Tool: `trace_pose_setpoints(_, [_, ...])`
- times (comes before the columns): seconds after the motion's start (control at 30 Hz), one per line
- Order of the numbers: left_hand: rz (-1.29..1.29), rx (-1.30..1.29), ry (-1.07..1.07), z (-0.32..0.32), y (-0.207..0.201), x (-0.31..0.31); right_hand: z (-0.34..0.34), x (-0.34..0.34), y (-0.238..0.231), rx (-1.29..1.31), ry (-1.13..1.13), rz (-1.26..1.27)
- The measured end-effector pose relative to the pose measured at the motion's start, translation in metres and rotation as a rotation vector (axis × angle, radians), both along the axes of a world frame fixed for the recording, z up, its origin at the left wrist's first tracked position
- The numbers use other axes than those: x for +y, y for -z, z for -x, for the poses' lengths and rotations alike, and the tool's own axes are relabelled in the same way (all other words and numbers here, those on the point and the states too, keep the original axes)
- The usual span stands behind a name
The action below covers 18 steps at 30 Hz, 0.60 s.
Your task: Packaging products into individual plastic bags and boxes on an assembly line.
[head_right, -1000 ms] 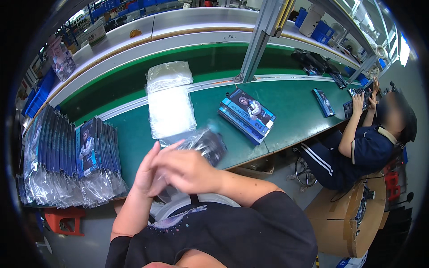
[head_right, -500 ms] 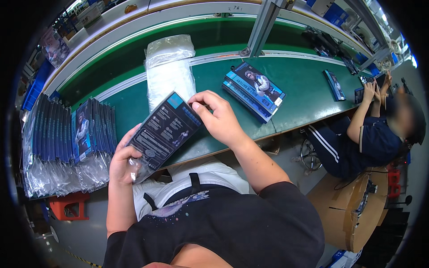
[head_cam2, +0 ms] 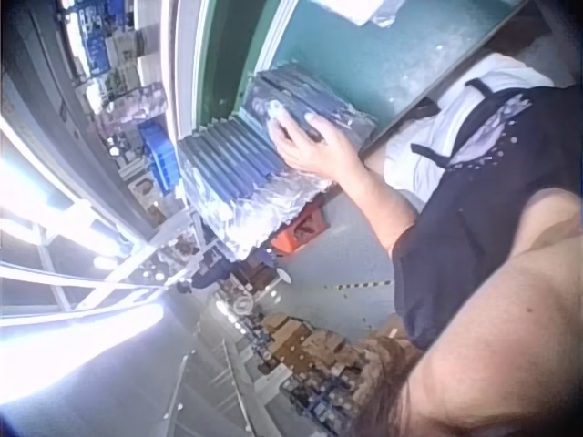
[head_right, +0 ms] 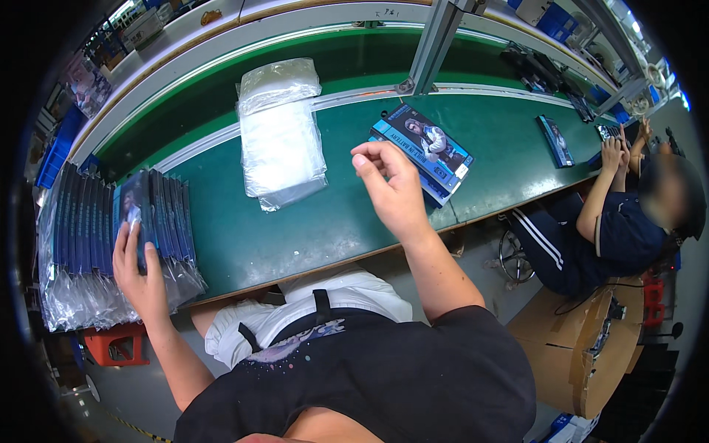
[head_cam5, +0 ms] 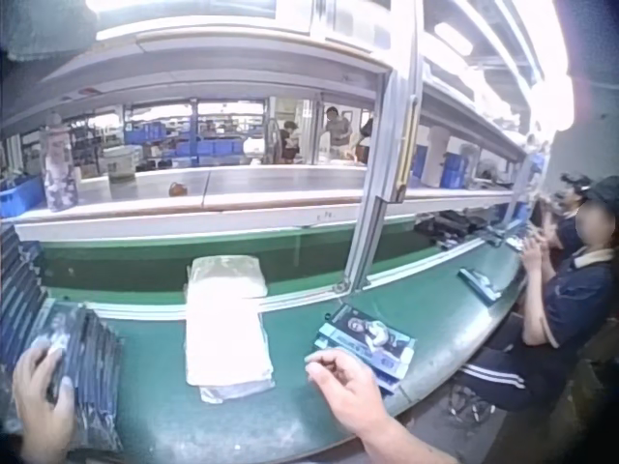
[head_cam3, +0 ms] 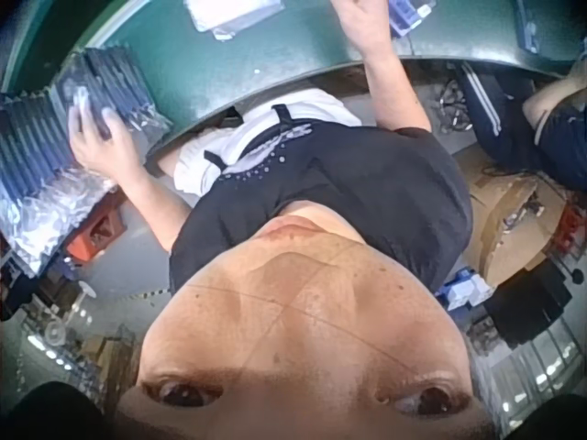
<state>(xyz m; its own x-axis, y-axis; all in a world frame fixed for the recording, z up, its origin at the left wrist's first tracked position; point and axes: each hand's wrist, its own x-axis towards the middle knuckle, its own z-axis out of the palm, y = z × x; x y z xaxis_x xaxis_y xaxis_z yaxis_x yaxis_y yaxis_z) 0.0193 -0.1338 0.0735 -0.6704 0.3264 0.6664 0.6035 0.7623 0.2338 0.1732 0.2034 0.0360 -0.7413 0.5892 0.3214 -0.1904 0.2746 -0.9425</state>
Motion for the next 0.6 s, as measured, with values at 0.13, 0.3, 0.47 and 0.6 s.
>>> trace_pose_setpoints(0.13, [0.053,0.027,-0.092,0.000,-0.008,0.003,-0.005,0.023,-0.007,0.071,0.093,-0.050])
trace_pose_setpoints(0.3, [-0.058,0.100,0.182,-0.021,-0.027,0.053,-0.021,0.071,-0.022,-0.298,0.473,-0.869])
trace_pose_setpoints(0.47, [0.065,-0.087,0.597,-0.019,0.015,0.105,-0.013,0.084,-0.001,-0.615,0.427,-0.971])
trace_pose_setpoints(0.6, [0.235,-0.108,0.680,0.006,0.060,0.130,-0.006,0.068,-0.011,-0.506,0.420,-0.747])
